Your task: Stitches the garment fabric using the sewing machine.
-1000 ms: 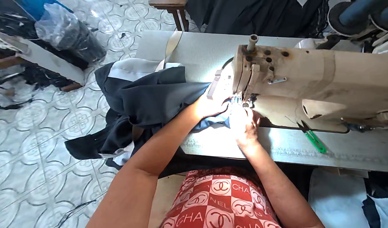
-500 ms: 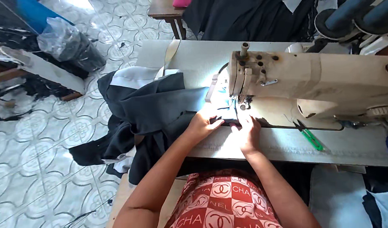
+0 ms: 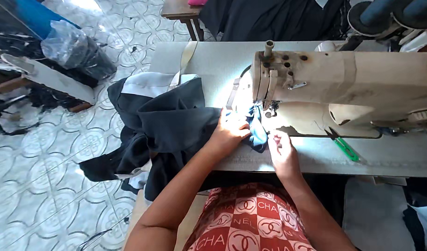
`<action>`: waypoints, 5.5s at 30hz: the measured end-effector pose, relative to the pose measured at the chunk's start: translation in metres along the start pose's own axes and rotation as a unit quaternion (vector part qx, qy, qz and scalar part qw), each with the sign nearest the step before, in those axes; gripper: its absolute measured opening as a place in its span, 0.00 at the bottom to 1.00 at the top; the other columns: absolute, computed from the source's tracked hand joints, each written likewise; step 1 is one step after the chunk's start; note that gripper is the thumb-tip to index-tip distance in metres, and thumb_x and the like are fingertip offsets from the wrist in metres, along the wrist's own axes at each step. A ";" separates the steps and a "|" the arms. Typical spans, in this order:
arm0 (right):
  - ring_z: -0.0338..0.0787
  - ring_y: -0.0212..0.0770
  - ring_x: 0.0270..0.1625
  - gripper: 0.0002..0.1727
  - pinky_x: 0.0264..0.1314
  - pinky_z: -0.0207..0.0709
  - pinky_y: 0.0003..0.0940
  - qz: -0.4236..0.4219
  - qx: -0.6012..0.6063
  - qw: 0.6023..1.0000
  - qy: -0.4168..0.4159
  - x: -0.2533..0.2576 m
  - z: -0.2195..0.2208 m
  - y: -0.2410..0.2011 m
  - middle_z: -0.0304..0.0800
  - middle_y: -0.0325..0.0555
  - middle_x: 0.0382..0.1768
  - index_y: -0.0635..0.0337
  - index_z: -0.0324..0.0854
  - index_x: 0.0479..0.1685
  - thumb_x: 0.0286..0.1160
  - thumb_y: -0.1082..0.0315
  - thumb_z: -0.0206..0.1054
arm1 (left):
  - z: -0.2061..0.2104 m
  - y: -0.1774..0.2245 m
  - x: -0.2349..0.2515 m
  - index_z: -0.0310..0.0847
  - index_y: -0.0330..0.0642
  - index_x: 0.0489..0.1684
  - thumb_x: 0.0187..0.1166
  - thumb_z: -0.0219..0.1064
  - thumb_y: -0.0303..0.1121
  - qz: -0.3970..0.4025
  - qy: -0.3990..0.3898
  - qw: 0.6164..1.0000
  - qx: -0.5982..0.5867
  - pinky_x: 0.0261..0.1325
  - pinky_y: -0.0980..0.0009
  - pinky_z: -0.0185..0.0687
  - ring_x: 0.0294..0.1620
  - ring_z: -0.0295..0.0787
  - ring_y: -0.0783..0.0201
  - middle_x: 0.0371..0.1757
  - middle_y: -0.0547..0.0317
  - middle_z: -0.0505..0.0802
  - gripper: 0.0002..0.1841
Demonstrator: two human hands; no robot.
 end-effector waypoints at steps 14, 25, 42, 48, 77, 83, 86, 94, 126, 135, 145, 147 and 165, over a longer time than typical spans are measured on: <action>0.90 0.44 0.35 0.12 0.43 0.85 0.42 0.033 -0.075 0.994 -0.070 0.021 0.023 -0.008 0.90 0.51 0.33 0.68 0.85 0.47 0.67 0.71 0.74 | 0.005 0.011 -0.004 0.95 0.58 0.48 0.80 0.65 0.25 0.035 0.025 0.999 -0.007 0.79 0.22 0.51 0.73 0.84 0.55 0.53 0.66 0.96 0.15; 0.93 0.50 0.44 0.12 0.53 0.86 0.47 0.033 -0.147 0.977 -0.152 0.029 0.033 -0.015 0.94 0.55 0.40 0.64 0.92 0.51 0.73 0.72 0.70 | 0.006 0.000 0.005 0.96 0.65 0.43 0.81 0.62 0.25 0.041 -0.074 0.996 -0.033 0.76 0.34 0.59 0.63 0.84 0.54 0.46 0.62 0.92 0.18; 0.93 0.52 0.57 0.12 0.48 0.85 0.53 -0.160 -0.266 0.949 -0.059 0.009 0.035 -0.014 0.96 0.42 0.58 0.49 0.96 0.49 0.75 0.63 0.67 | 0.015 -0.005 -0.002 0.95 0.69 0.51 0.83 0.61 0.26 0.054 -0.066 0.994 -0.065 0.79 0.24 0.48 0.73 0.81 0.54 0.58 0.64 0.93 0.20; 0.93 0.52 0.56 0.13 0.48 0.85 0.54 -0.163 -0.272 0.947 -0.052 0.013 0.036 -0.016 0.96 0.43 0.55 0.50 0.96 0.49 0.75 0.63 0.66 | 0.010 -0.005 0.000 0.95 0.67 0.49 0.81 0.63 0.25 0.042 -0.059 0.996 -0.044 0.78 0.20 0.46 0.73 0.82 0.54 0.55 0.64 0.93 0.19; 0.92 0.44 0.48 0.19 0.54 0.86 0.42 -0.021 0.088 0.996 -0.016 0.062 0.032 0.000 0.90 0.60 0.50 0.70 0.76 0.67 0.87 0.64 0.63 | -0.087 -0.056 -0.100 0.82 0.29 0.60 0.83 0.56 0.21 -0.333 -0.025 0.942 -0.024 0.45 0.36 0.84 0.35 0.91 0.40 0.35 0.37 0.91 0.14; 0.94 0.37 0.37 0.16 0.42 0.92 0.36 0.106 0.253 0.960 -0.052 0.060 0.034 0.018 0.89 0.51 0.45 0.68 0.75 0.66 0.91 0.65 0.58 | -0.111 -0.090 -0.079 0.82 0.37 0.59 0.88 0.55 0.24 -0.319 -0.003 0.940 -0.123 0.39 0.48 0.83 0.32 0.85 0.53 0.35 0.45 0.89 0.11; 0.91 0.36 0.36 0.14 0.42 0.90 0.34 0.193 0.311 0.930 -0.034 0.044 0.031 0.025 0.87 0.48 0.43 0.68 0.76 0.62 0.91 0.65 0.57 | -0.115 -0.092 -0.073 0.83 0.37 0.57 0.88 0.56 0.24 -0.300 0.005 0.944 -0.138 0.36 0.55 0.80 0.29 0.81 0.59 0.33 0.49 0.88 0.11; 0.90 0.48 0.60 0.25 0.62 0.86 0.44 -0.008 0.089 0.992 -0.086 0.060 0.043 0.002 0.84 0.61 0.66 0.67 0.76 0.71 0.76 0.70 0.72 | -0.119 -0.096 -0.061 0.83 0.40 0.56 0.89 0.53 0.27 -0.295 0.002 0.932 -0.210 0.33 0.72 0.77 0.26 0.78 0.74 0.29 0.61 0.86 0.11; 0.93 0.56 0.43 0.18 0.51 0.85 0.54 0.047 -0.119 0.986 -0.105 0.015 0.041 -0.007 0.91 0.60 0.40 0.70 0.84 0.49 0.69 0.64 0.78 | -0.033 0.035 -0.043 0.88 0.53 0.51 0.68 0.74 0.62 -0.009 0.047 0.999 -0.023 0.87 0.27 0.44 0.83 0.75 0.54 0.68 0.61 0.91 0.25; 0.85 0.32 0.29 0.18 0.37 0.85 0.32 0.071 0.030 0.991 -0.108 0.026 0.024 -0.001 0.85 0.43 0.28 0.66 0.83 0.48 0.61 0.70 0.82 | 0.013 0.017 -0.019 0.95 0.57 0.45 0.81 0.66 0.28 -0.015 0.021 1.000 0.003 0.76 0.26 0.59 0.49 0.90 0.54 0.41 0.61 0.93 0.11; 0.87 0.38 0.33 0.17 0.43 0.83 0.37 0.064 -0.048 0.985 -0.153 0.021 0.036 -0.002 0.89 0.46 0.30 0.64 0.89 0.57 0.68 0.72 0.73 | 0.004 0.029 -0.013 0.96 0.60 0.44 0.82 0.63 0.25 -0.061 -0.093 0.993 0.042 0.77 0.14 0.37 0.58 0.88 0.50 0.46 0.58 0.92 0.16; 0.90 0.43 0.38 0.15 0.47 0.84 0.41 0.045 -0.097 0.981 -0.161 0.022 0.037 -0.008 0.91 0.51 0.34 0.64 0.90 0.55 0.71 0.71 0.71 | 0.004 0.029 -0.014 0.96 0.61 0.46 0.82 0.63 0.24 -0.067 -0.097 0.992 0.036 0.78 0.14 0.35 0.59 0.88 0.50 0.47 0.57 0.92 0.17; 0.94 0.54 0.54 0.14 0.56 0.88 0.46 -0.179 -0.284 0.940 -0.061 0.004 0.041 -0.023 0.94 0.54 0.54 0.60 0.94 0.51 0.78 0.67 0.64 | 0.007 0.022 -0.017 0.94 0.59 0.51 0.88 0.59 0.30 -0.077 -0.115 0.990 0.018 0.77 0.14 0.40 0.60 0.89 0.50 0.49 0.57 0.92 0.15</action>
Point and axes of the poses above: each hand's wrist, its own x-axis towards the middle knuckle, its own z-axis out of the palm, y = z × x, the point moved 7 cm from there along x, towards the middle knuckle
